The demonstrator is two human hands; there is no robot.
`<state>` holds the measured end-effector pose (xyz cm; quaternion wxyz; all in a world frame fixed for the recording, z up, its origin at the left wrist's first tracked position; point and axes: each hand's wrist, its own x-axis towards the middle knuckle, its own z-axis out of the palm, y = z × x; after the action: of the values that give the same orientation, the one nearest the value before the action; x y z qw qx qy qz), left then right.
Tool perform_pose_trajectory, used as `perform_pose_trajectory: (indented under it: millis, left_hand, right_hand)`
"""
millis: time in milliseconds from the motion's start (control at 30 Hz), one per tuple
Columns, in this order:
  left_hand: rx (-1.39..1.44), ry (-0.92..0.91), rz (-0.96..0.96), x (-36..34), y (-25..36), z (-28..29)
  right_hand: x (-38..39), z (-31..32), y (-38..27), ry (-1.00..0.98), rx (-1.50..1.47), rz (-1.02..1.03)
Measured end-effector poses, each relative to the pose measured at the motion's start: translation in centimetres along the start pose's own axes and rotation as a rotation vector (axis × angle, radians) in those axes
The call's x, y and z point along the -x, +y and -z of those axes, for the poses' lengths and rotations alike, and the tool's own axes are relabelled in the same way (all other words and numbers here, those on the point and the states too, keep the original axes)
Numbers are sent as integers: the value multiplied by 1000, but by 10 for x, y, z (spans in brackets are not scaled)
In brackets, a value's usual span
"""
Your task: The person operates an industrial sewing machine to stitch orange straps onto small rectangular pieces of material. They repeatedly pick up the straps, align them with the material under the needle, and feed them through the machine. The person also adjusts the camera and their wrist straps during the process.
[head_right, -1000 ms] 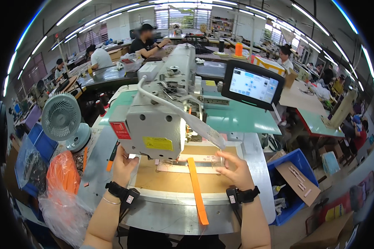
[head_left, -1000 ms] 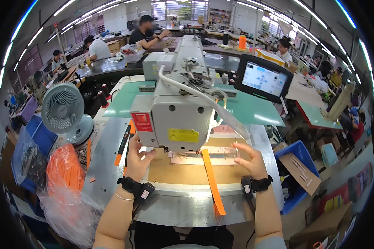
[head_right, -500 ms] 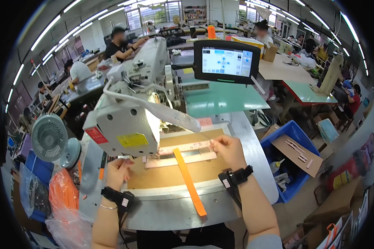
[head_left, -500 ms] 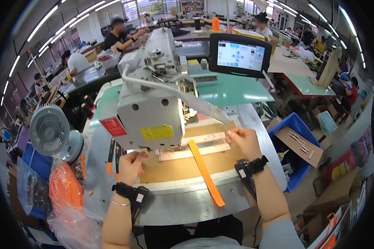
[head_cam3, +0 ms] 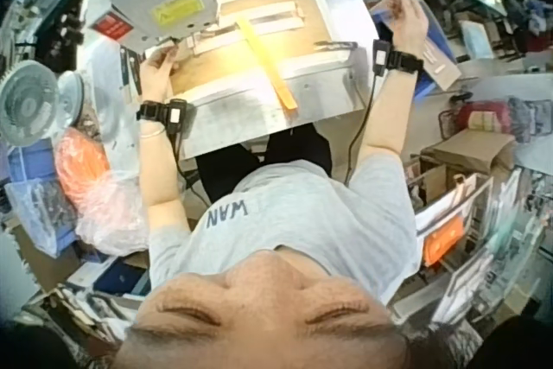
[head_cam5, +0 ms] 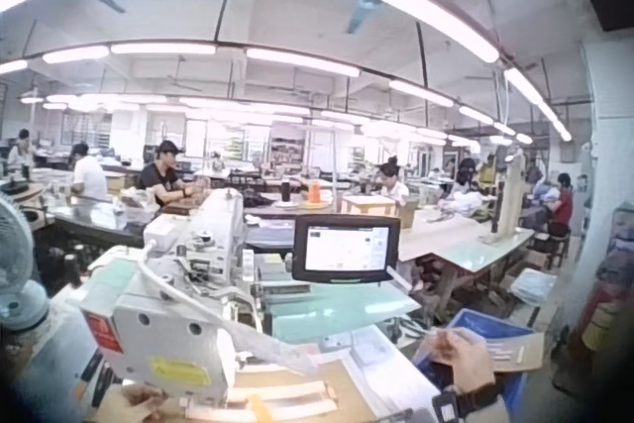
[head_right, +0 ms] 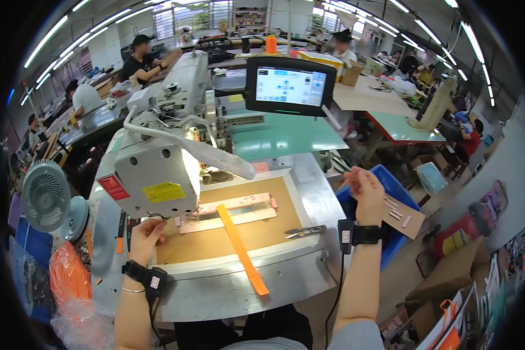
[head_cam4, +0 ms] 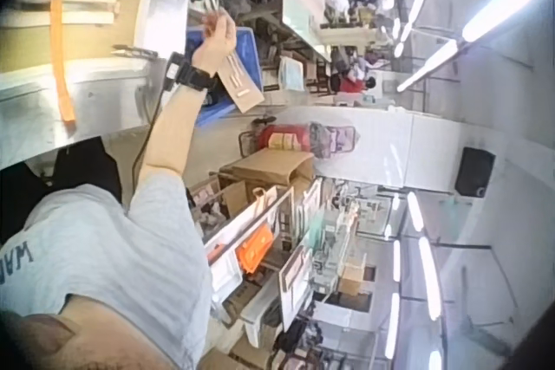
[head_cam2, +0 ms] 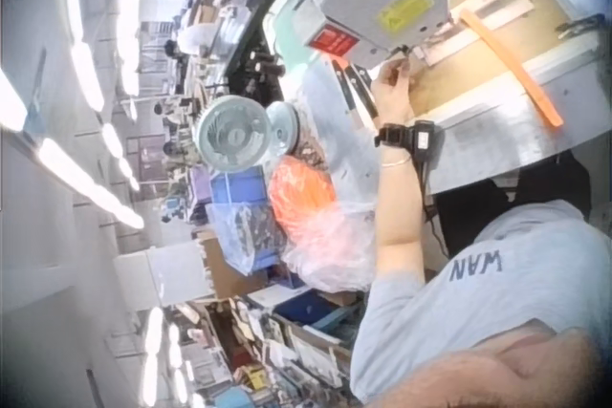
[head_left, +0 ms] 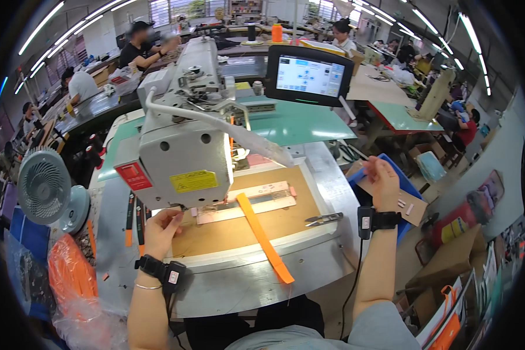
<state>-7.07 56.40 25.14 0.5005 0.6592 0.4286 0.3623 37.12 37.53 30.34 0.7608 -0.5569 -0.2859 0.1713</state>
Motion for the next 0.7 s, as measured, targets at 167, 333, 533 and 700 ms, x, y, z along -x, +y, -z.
perform_pose_trajectory:
  millis: [167,333,533,700]
  left_hand:
    - [7,-7,2,-1,-5,0]
    - [5,-39,7,0,2,-2]
    - [-26,-41,18,4,7,2]
    - [-27,-71,-6,2,3,1]
  right_hand:
    - [12,26,35,-209,460,40]
    - [12,30,45,-305,727,18]
    - [13,1,36,-314,1211,197]
    - [10,2,35,-398,1306,114]
